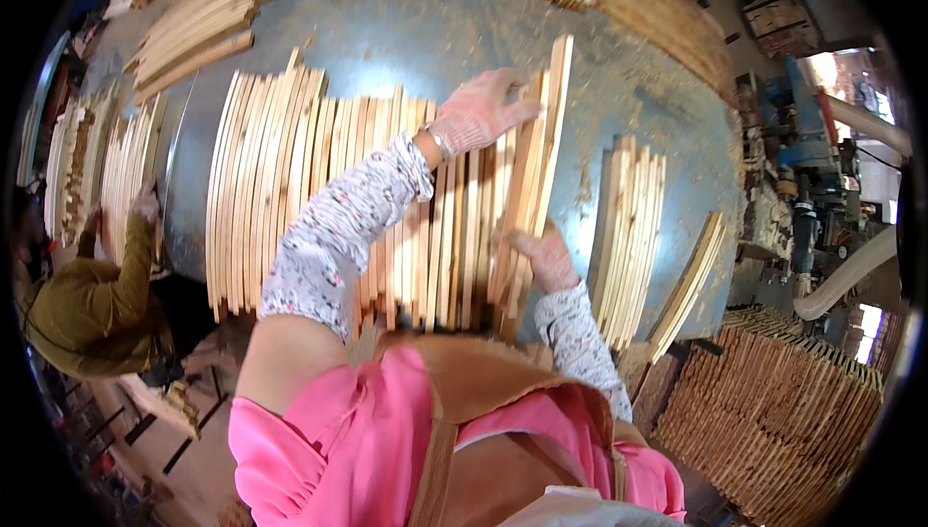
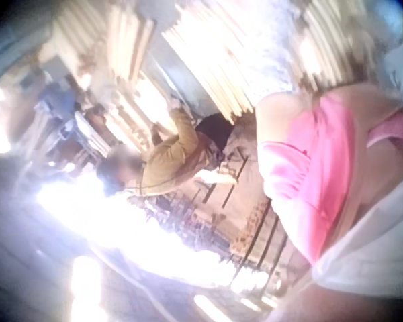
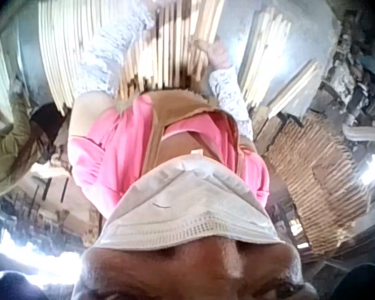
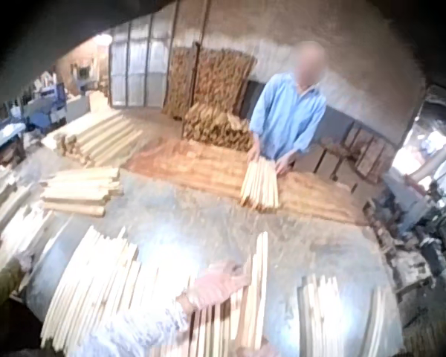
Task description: The person sorts and stacks thin wooden strips on a metal table in a workshop. They repeatedly pick up strips, align them, and place them into neat piles.
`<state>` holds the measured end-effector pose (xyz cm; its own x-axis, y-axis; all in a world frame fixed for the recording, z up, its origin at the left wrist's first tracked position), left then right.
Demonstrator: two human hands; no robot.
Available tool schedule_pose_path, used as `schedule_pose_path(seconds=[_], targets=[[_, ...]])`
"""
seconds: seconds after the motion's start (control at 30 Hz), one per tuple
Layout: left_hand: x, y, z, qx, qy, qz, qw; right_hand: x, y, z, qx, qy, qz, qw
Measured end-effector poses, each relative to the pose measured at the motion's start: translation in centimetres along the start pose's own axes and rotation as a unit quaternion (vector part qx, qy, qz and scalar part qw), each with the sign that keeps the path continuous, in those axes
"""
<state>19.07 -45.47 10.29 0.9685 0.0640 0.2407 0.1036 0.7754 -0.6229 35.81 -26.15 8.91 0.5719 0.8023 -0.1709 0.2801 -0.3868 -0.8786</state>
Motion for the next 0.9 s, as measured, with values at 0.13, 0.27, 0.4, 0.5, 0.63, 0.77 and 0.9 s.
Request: schedule_pose_path(seconds=[0.13, 0.27, 0.4, 0.5, 0.63, 0.77, 0.9], targets=[[-4.3, 0.2, -4.5, -0.245, -0.076, 0.119, 0.959, 3.8, 0.9, 1.7, -0.047, 0.025, -0.039, 0.998], [-6.0, 1.6, -8.5, -0.267, -0.078, -0.041, 0.96, 8.9, 7.0, 5.3, -0.459, 0.284, 0.099, 0.836], [-5.3, -1.2, -8.0, -0.097, -0.013, 0.073, 0.993, 8.5, 7.7, 5.5, -0.556, 0.36, 0.115, 0.74], [-4.3, -0.9, -6.6, 0.233, -0.139, -0.11, 0.956, 5.1, 5.6, 3.4, -0.625, 0.398, 0.163, 0.652], [-3.8, -10.5, -1.9, 0.191, -0.056, 0.05, 0.979, -3.6, 1.7, 1.9, -0.501, 0.239, 0.064, 0.829], [-1.1, -16.1, -1.3, 0.174, -0.108, 0.182, 0.962, -9.5, 1.3, -1.5, -0.354, 0.082, -0.026, 0.931], [5.0, -16.8, -6.1, 0.09, -0.069, 0.273, 0.955, -10.2, 5.0, -3.9, -0.379, 0.069, -0.067, 0.921]])
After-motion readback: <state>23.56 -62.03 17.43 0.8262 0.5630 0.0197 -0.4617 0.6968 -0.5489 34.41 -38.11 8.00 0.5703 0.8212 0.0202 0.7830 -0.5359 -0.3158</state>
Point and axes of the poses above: each hand's wrist, its own x-axis away from the middle knuckle, its own y-axis out of the palm, z = x × y, the point moved 8 cm from there along -x, towards the middle knuckle, and after that the axes turned 15 degrees about -y, right-handed, at the moved point
